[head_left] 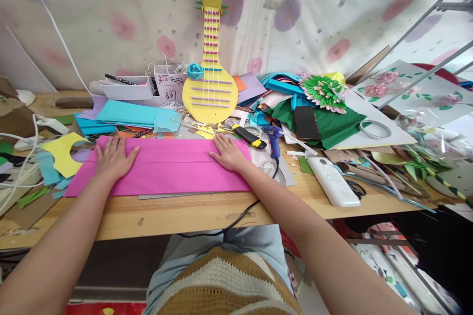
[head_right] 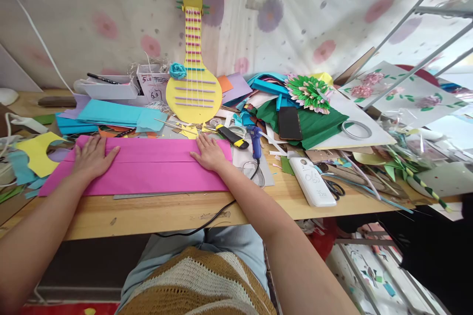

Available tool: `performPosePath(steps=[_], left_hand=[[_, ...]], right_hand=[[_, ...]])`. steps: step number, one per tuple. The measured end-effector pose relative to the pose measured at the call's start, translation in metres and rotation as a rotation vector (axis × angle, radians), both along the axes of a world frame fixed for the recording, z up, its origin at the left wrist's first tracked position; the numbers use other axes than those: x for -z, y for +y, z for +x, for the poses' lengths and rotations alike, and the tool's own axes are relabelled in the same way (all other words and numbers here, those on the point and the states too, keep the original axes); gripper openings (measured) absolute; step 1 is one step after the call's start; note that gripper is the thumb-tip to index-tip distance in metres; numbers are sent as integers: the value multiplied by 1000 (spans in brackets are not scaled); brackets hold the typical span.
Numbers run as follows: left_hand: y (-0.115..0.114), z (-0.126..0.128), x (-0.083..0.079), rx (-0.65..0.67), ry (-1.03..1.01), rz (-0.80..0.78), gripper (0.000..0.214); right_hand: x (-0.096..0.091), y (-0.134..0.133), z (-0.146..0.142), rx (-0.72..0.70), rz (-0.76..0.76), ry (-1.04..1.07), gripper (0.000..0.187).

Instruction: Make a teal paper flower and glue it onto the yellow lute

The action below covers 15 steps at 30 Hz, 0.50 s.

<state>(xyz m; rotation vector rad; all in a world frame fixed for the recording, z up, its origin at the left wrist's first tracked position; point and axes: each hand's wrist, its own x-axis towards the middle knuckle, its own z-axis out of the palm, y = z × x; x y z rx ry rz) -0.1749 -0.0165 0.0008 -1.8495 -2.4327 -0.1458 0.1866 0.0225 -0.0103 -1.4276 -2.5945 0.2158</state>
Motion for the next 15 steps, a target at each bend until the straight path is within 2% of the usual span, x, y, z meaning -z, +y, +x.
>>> performPosePath(steps=[5, 11, 15], left_hand=[[-2, 5, -3, -33, -38, 1, 75], [-4, 9, -6, -88, -77, 12, 79], [-11, 12, -7, -80, -111, 181, 76]], right_hand=[[0, 0, 5, 6, 7, -9, 74], [-1, -2, 3, 78, 4, 0, 75], [-1, -3, 3, 84, 15, 19, 75]])
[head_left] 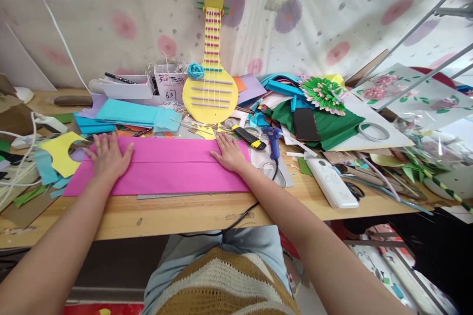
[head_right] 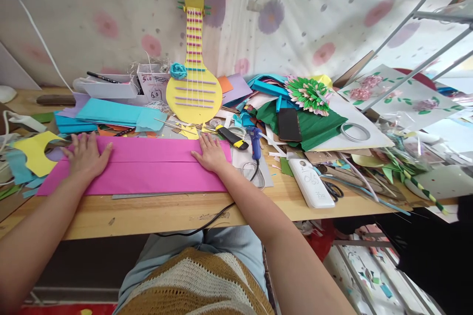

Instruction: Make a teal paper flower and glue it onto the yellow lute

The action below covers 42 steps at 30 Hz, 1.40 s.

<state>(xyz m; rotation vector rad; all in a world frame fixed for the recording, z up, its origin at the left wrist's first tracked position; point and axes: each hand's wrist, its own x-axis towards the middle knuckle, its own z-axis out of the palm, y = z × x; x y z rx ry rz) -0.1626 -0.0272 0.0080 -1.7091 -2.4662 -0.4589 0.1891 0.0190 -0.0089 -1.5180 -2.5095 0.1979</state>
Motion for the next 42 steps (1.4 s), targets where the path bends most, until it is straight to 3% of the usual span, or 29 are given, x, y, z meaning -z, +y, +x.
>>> performPosePath(steps=[5, 11, 16, 21, 25, 28, 31, 35, 42], left_hand=[[-11, 9, -8, 105, 24, 276, 57], [3, 43, -16, 394, 27, 140, 56], [19, 81, 0, 598, 26, -3, 61], [23, 86, 18, 595, -7, -137, 64], [24, 84, 20, 569, -15, -193, 65], [23, 85, 17, 573, -5, -130, 66], [19, 85, 14, 676, 34, -56, 67], [14, 88, 8, 859, 64, -76, 64], [14, 94, -1, 911, 37, -31, 49]], right_hand=[[-3, -2, 1, -15, 69, 71, 65], [-4, -4, 0, -71, 81, 103, 58], [0, -2, -1, -73, 19, 78, 63], [-1, -4, 1, -94, 30, 105, 62], [-5, -8, 3, -268, 58, 126, 65], [-5, -9, 3, -362, 58, 136, 64], [-4, -9, 3, -337, 45, 155, 59], [-5, -8, 3, -324, 66, 169, 57], [-10, -15, 2, -327, 85, 151, 50]])
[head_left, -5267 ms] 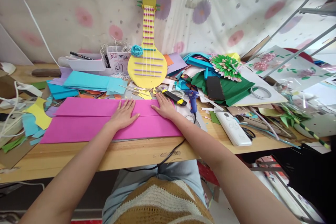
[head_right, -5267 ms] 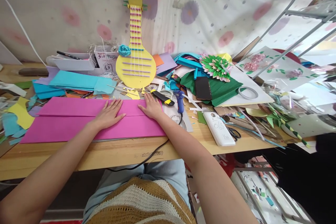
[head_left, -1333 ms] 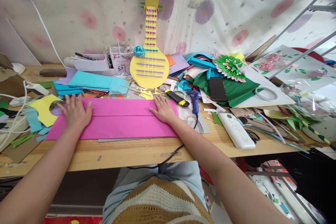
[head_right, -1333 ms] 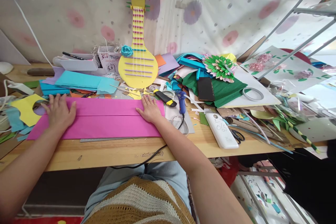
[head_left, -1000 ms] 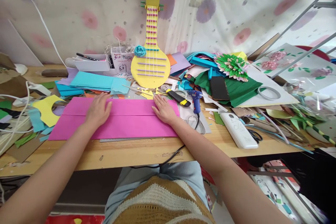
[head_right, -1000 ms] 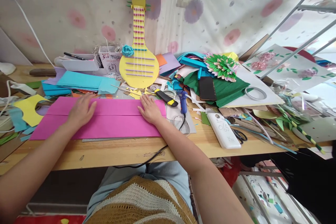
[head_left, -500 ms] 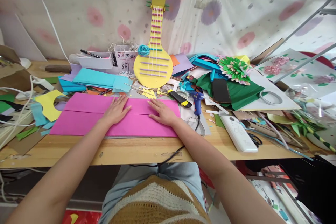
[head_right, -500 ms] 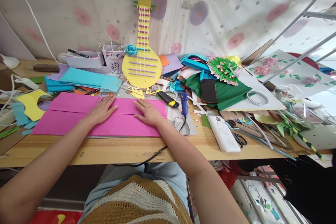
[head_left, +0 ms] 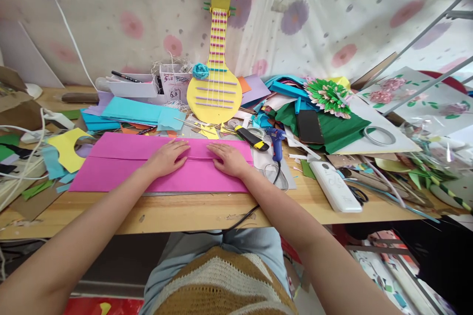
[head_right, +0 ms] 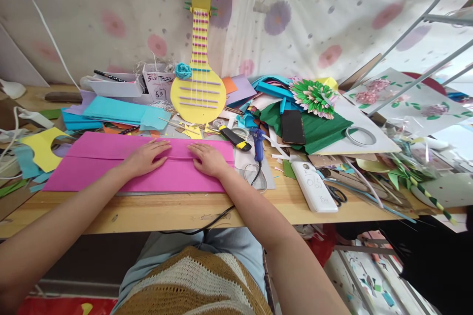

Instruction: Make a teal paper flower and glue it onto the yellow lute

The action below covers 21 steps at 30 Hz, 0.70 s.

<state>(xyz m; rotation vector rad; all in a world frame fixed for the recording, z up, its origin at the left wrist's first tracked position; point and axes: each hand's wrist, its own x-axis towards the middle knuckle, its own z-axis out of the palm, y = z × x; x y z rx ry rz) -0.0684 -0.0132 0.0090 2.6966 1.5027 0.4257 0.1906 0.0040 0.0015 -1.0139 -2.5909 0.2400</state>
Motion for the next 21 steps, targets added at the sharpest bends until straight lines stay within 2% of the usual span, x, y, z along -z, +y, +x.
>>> performPosePath(steps=[4, 10, 13, 17, 21], left_hand=[[2, -1, 0, 11, 17, 11, 48], [7, -8, -3, -59, 27, 61, 46], [17, -14, -18, -163, 51, 51, 45], [40, -17, -46, -352, 144, -11, 40], [63, -11, -66, -380, 209, -33, 34]], right_hand=[[-1, -2, -1, 97, 2, -41, 52], [-11, 1, 0, 255, 40, -53, 39], [-28, 11, 1, 318, 48, -111, 35], [-58, 34, 4, 396, 50, -232, 29], [-75, 61, 4, 447, 75, -254, 30]])
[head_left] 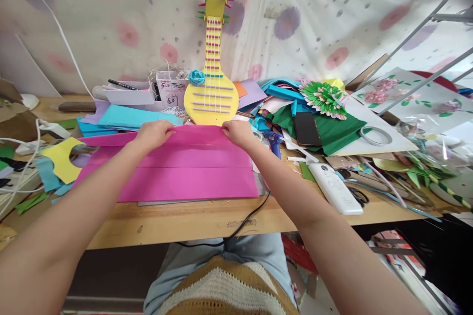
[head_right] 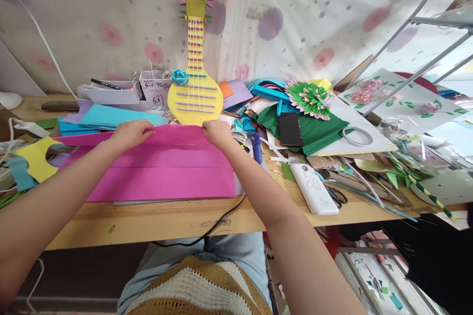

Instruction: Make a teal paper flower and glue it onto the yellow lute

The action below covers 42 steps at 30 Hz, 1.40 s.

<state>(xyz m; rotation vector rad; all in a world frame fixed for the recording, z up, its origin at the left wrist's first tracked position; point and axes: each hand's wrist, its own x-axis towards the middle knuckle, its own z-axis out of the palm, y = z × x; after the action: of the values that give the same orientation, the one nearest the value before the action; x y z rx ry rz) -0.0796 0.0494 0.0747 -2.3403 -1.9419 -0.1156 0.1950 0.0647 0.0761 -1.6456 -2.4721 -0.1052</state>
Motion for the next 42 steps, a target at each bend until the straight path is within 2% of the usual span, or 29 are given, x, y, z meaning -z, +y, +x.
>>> performPosePath(steps=[3, 5, 7, 8, 11, 13, 17, 23, 28, 32, 35, 38, 42], left_hand=[[7, 9, -3, -5, -13, 83, 37], [4, 15, 1, -9, -51, 198, 45], [-4, 19, 11, 57, -106, 300, 46], [-9, 19, 18, 124, -128, 306, 43], [-28, 17, 42, 325, -172, 145, 41], [-39, 14, 58, 398, -184, 0, 46], [-54, 9, 77, 411, -157, -192, 58], [-73, 5, 80, 428, -145, -204, 56], [-92, 5, 79, 425, -132, -192, 57], [-98, 5, 69, 418, -118, -151, 57], [-87, 6, 57, 328, -108, -54, 59], [-66, 8, 49, 222, -81, 33, 58], [-41, 13, 52, 190, -13, -31, 60]], right_hand=[[0, 11, -1, 6, 24, 56, 31], [5, 9, -1, -39, 136, 147, 38], [14, 0, -2, -126, 242, 223, 43], [21, -6, -2, -192, 243, 237, 43], [43, -27, -3, -470, 47, 204, 44], [58, -38, -3, -577, -115, 183, 52], [77, -49, -2, -621, -268, 187, 58], [82, -66, 1, -677, -281, 188, 57], [75, -81, 0, -680, -250, 192, 53], [59, -74, 0, -497, -230, 259, 48], [53, -58, 2, -354, -128, 292, 41], [56, -40, 5, -308, -64, 230, 45], [65, -27, 5, -301, -51, 149, 50]])
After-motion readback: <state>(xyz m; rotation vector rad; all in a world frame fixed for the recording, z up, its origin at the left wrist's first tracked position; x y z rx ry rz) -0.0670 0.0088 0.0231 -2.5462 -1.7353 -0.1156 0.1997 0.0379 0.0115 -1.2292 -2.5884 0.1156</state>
